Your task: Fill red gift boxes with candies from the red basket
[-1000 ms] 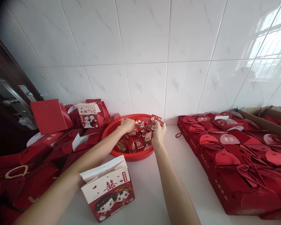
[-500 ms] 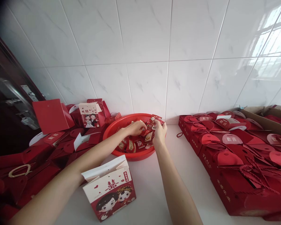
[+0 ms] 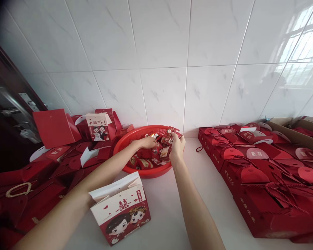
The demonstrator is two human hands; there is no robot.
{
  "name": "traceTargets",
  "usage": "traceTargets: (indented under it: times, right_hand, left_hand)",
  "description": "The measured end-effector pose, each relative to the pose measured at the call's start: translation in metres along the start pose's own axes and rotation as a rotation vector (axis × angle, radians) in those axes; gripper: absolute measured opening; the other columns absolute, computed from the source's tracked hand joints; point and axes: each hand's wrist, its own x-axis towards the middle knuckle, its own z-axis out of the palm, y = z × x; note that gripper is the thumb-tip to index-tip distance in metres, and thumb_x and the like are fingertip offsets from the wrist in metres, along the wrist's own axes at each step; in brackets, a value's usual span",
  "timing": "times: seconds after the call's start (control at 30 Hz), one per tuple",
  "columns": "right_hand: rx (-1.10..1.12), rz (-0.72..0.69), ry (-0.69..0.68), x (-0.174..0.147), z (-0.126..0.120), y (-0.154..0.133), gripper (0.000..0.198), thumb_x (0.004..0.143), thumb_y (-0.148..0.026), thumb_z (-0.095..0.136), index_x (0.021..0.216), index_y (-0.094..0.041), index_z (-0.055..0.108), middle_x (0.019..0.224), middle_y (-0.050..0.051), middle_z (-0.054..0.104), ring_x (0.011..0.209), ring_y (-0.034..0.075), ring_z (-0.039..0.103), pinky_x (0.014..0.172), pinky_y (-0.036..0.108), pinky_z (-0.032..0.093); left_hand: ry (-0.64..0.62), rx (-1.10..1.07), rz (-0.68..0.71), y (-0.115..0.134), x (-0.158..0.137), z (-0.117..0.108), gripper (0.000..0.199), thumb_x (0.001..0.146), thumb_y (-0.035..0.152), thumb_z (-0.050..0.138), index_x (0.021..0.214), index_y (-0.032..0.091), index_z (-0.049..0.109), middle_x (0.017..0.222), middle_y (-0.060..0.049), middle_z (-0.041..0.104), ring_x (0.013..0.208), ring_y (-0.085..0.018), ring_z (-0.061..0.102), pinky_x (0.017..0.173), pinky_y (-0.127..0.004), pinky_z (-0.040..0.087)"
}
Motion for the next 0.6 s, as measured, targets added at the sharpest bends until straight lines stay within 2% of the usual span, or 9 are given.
traceTargets:
  times: [0.1,0.2,0.33,0.4,0.47,0.53,0.6]
  right_hand:
    - [-0.009,-0.013,0.001,0.0,0.0,0.001,0.02,0.063,-0.021,0.069,0.073,-0.023,0.051,0.06,-0.007,0.06,0.056,0.013,0.061,0.049,0.022,0.051]
    - [0.001,-0.033,0.0,0.002,0.0,0.002,0.019,0.063,-0.022,0.067,0.074,-0.022,0.051,0.061,-0.007,0.06,0.056,0.013,0.062,0.049,0.021,0.051]
    - [0.029,-0.041,0.033,0.005,0.0,0.003,0.019,0.065,-0.022,0.066,0.076,-0.022,0.051,0.061,-0.007,0.061,0.056,0.012,0.061,0.051,0.022,0.051]
    - [0.031,-0.054,0.041,0.005,-0.001,0.003,0.02,0.065,-0.021,0.067,0.075,-0.022,0.05,0.06,-0.008,0.059,0.055,0.011,0.06,0.052,0.021,0.051]
    - [0.04,-0.064,0.036,0.005,-0.001,0.003,0.019,0.065,-0.021,0.067,0.075,-0.022,0.05,0.061,-0.008,0.059,0.056,0.011,0.061,0.052,0.021,0.052]
    - [0.054,-0.066,0.04,0.005,-0.001,0.002,0.018,0.065,-0.02,0.066,0.076,-0.021,0.052,0.062,-0.008,0.06,0.057,0.011,0.062,0.053,0.021,0.052]
    - [0.054,-0.054,0.052,0.004,-0.001,0.001,0.017,0.065,-0.02,0.065,0.076,-0.021,0.053,0.062,-0.008,0.061,0.056,0.011,0.061,0.052,0.021,0.052]
  left_hand:
    - [-0.048,0.074,-0.052,-0.003,0.0,-0.002,0.014,0.073,0.03,0.066,0.066,0.018,0.069,0.059,-0.004,0.066,0.058,-0.022,0.063,0.055,-0.03,0.045]
    - [-0.041,0.114,0.007,0.004,-0.004,-0.002,0.012,0.074,0.023,0.065,0.082,0.021,0.073,0.083,-0.003,0.074,0.08,-0.023,0.069,0.067,-0.028,0.049]
    - [-0.031,0.192,0.269,0.022,-0.007,0.007,0.038,0.07,0.011,0.067,0.106,0.019,0.072,0.122,-0.009,0.069,0.113,-0.027,0.063,0.092,-0.029,0.049]
    - [-0.114,0.212,0.406,0.028,-0.008,0.013,0.045,0.068,0.017,0.073,0.113,0.017,0.069,0.134,-0.012,0.062,0.121,-0.028,0.059,0.099,-0.031,0.047]
    - [-0.214,0.189,0.454,0.032,-0.009,0.017,0.051,0.068,0.025,0.077,0.118,0.019,0.067,0.144,-0.011,0.054,0.128,-0.029,0.055,0.104,-0.033,0.045]
    - [-0.26,0.162,0.438,0.033,-0.009,0.019,0.046,0.069,0.03,0.078,0.114,0.023,0.07,0.144,-0.008,0.055,0.127,-0.028,0.056,0.104,-0.033,0.045]
    - [-0.261,0.156,0.379,0.034,-0.009,0.017,0.029,0.071,0.03,0.076,0.099,0.023,0.073,0.124,-0.006,0.067,0.111,-0.026,0.064,0.093,-0.03,0.049]
